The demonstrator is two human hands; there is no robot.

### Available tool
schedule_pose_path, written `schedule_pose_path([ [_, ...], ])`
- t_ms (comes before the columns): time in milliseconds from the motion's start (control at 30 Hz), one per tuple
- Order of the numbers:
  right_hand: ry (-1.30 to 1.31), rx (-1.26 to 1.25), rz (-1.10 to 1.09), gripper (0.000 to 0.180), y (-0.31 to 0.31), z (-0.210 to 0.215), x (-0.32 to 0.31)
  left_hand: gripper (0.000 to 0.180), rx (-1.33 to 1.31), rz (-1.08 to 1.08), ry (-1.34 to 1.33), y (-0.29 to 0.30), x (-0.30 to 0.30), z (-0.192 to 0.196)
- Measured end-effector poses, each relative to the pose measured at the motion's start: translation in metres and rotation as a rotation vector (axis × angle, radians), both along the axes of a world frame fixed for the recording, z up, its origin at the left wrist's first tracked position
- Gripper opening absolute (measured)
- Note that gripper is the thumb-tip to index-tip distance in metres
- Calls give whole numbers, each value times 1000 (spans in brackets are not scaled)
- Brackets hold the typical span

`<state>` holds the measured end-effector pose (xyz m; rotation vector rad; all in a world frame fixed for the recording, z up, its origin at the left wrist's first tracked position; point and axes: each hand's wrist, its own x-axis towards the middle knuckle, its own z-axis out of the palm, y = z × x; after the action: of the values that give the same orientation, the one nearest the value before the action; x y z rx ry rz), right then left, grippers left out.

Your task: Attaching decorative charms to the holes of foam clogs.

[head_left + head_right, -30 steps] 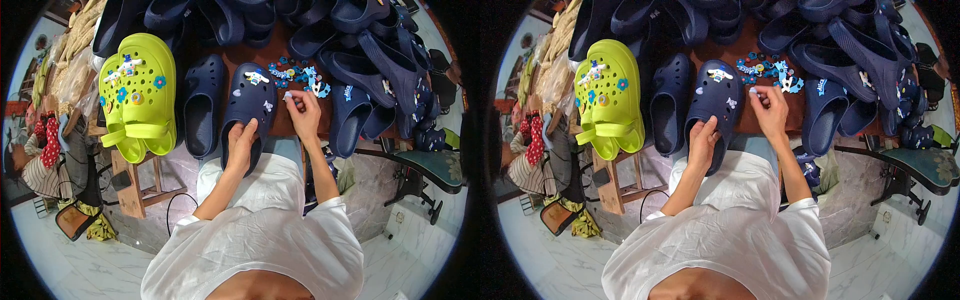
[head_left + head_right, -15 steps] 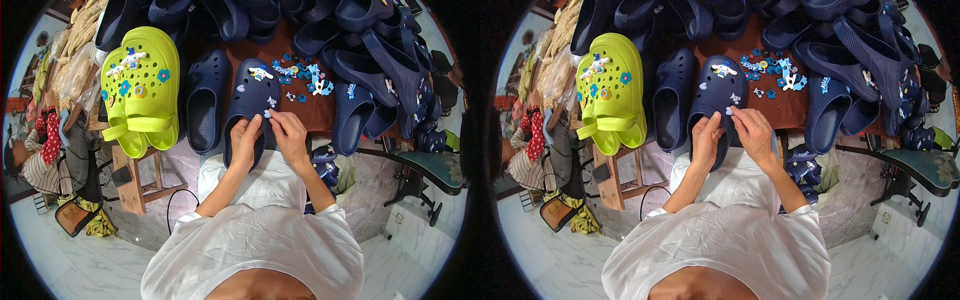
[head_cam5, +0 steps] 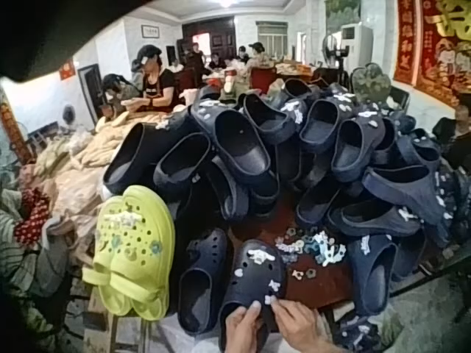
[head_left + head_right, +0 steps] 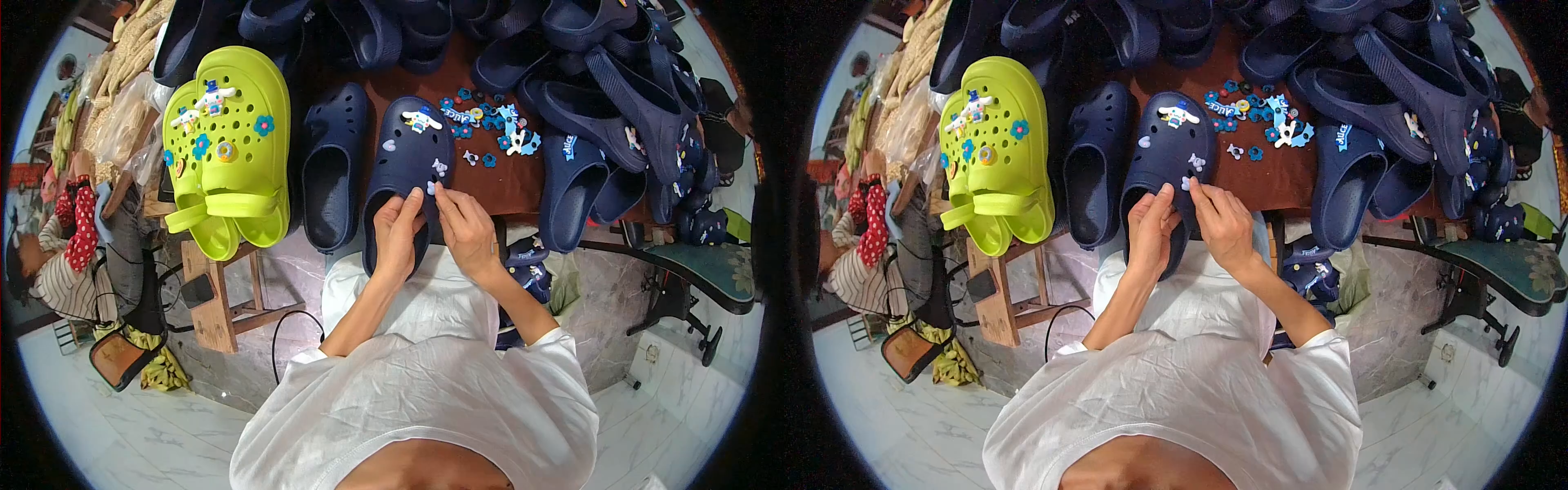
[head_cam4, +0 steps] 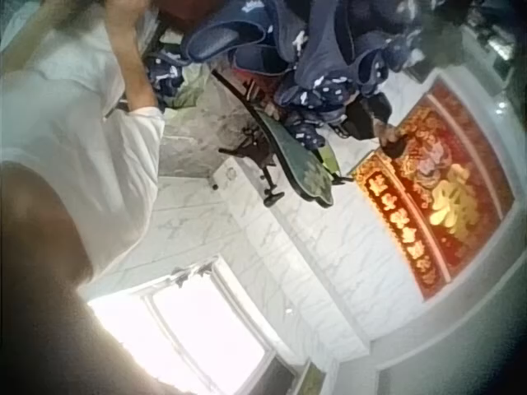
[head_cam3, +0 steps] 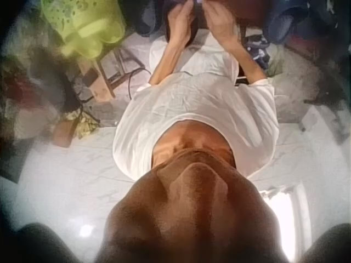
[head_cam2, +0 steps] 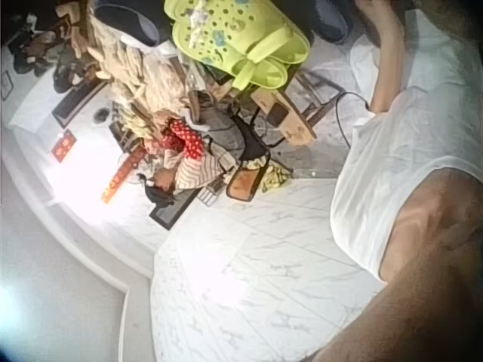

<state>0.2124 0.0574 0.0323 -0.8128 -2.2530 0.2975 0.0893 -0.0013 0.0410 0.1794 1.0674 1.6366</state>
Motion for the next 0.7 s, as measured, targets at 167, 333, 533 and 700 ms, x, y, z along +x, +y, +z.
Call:
schedule_pose_path([
  [167, -48, 8, 17, 45, 1, 2, 3, 17, 30, 1, 15, 0, 1, -4],
  [333, 37, -122, 5, 49, -4, -3, -1, 16, 60, -8, 34, 3, 2, -3],
  [533, 61, -255, -7, 56, -21, -10, 1, 18, 3, -8, 26, 6, 2, 2],
  [700, 181, -476, -13, 48, -35, -14, 9, 15, 20, 80, 102, 11, 7, 1],
])
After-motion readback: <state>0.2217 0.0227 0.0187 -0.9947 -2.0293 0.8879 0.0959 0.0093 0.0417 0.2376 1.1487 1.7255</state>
